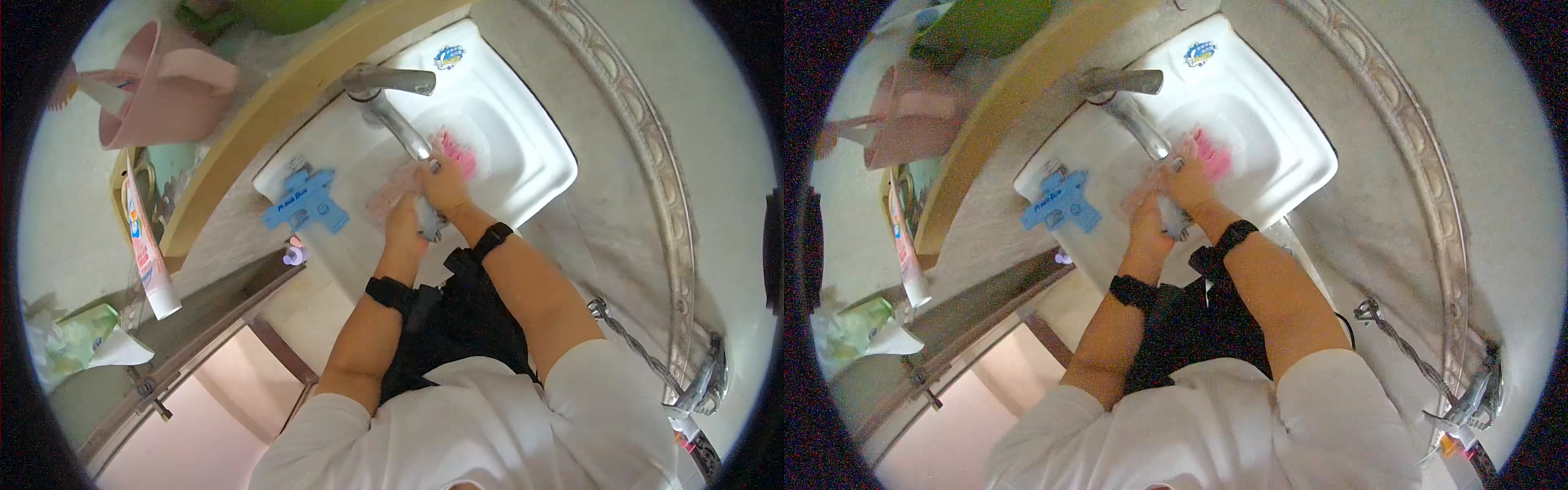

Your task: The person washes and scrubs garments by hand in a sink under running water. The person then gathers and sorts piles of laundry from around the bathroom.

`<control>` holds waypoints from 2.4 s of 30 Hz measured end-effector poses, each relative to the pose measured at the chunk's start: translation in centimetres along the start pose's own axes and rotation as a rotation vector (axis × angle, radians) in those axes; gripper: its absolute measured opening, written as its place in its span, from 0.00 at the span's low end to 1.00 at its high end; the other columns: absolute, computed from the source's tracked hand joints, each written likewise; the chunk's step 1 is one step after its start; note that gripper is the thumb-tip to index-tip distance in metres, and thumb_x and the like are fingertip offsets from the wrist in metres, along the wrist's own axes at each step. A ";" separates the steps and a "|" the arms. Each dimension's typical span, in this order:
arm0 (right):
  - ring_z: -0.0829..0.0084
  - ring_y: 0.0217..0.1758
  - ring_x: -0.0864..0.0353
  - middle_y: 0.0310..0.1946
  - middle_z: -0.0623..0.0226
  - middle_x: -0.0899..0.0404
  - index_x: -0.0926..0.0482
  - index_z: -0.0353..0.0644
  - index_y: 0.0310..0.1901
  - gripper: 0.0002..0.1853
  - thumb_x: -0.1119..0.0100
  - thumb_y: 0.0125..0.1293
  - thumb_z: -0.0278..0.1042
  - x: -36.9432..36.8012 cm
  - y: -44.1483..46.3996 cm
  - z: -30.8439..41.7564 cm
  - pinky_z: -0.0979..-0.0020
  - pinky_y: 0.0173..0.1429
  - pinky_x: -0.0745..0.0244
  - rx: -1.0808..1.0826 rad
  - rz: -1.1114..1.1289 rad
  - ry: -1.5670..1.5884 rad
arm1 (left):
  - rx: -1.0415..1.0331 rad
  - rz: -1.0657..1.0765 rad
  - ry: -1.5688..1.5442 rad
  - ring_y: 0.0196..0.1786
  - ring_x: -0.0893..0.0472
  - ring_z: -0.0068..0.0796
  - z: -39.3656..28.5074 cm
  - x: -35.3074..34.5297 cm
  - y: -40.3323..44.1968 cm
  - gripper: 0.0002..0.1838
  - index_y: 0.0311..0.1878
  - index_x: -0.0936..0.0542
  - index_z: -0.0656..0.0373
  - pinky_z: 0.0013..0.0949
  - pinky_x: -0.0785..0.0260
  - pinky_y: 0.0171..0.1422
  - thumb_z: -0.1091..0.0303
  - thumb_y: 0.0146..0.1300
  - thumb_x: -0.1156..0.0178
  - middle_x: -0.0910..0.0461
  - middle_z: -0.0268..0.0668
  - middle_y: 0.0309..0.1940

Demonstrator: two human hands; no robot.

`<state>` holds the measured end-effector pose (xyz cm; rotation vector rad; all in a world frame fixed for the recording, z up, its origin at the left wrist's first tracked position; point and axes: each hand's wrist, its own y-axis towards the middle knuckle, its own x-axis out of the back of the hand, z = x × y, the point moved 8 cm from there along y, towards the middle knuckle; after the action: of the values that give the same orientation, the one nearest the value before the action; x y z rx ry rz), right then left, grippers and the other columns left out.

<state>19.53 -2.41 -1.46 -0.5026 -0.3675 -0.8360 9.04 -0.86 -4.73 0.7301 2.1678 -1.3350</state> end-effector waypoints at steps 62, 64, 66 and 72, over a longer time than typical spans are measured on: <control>0.60 0.33 0.22 0.27 0.59 0.22 0.21 0.44 0.34 0.14 0.48 0.62 0.47 0.7 -2.8 1.7 0.63 0.46 0.28 -0.020 0.089 -0.357 | 0.072 -0.103 0.202 0.49 0.24 0.41 2.2 3.9 -0.5 0.20 0.48 0.27 0.61 0.40 0.31 0.55 0.55 0.60 0.46 0.24 0.42 0.45; 0.68 0.29 0.23 0.24 0.62 0.22 0.21 0.41 0.34 0.18 0.50 0.63 0.49 1.7 -1.2 -0.4 0.66 0.35 0.28 -0.047 0.145 -0.186 | 0.081 -0.081 0.172 0.47 0.23 0.40 1.1 2.1 -1.5 0.20 0.48 0.27 0.61 0.39 0.29 0.52 0.55 0.60 0.45 0.23 0.42 0.45; 0.72 0.28 0.24 0.24 0.65 0.23 0.21 0.38 0.35 0.19 0.50 0.64 0.49 1.6 -0.5 -2.7 0.69 0.33 0.29 -0.084 0.181 0.173 | 0.123 -0.068 0.137 0.45 0.22 0.39 0.8 0.6 -3.0 0.19 0.47 0.26 0.62 0.38 0.28 0.49 0.56 0.59 0.45 0.23 0.41 0.44; 0.78 0.31 0.27 0.28 0.69 0.23 0.24 0.34 0.35 0.18 0.51 0.68 0.44 5.8 -2.9 -1.9 0.79 0.39 0.33 -0.329 0.301 0.373 | -0.013 0.027 0.247 0.37 0.21 0.31 -6.4 2.0 -4.5 0.25 0.51 0.28 0.64 0.34 0.27 0.39 0.53 0.58 0.40 0.22 0.39 0.35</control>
<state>21.06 -8.64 0.64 -0.6728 0.1903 -0.6793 3.80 3.65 -0.56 0.9598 2.3441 -1.2724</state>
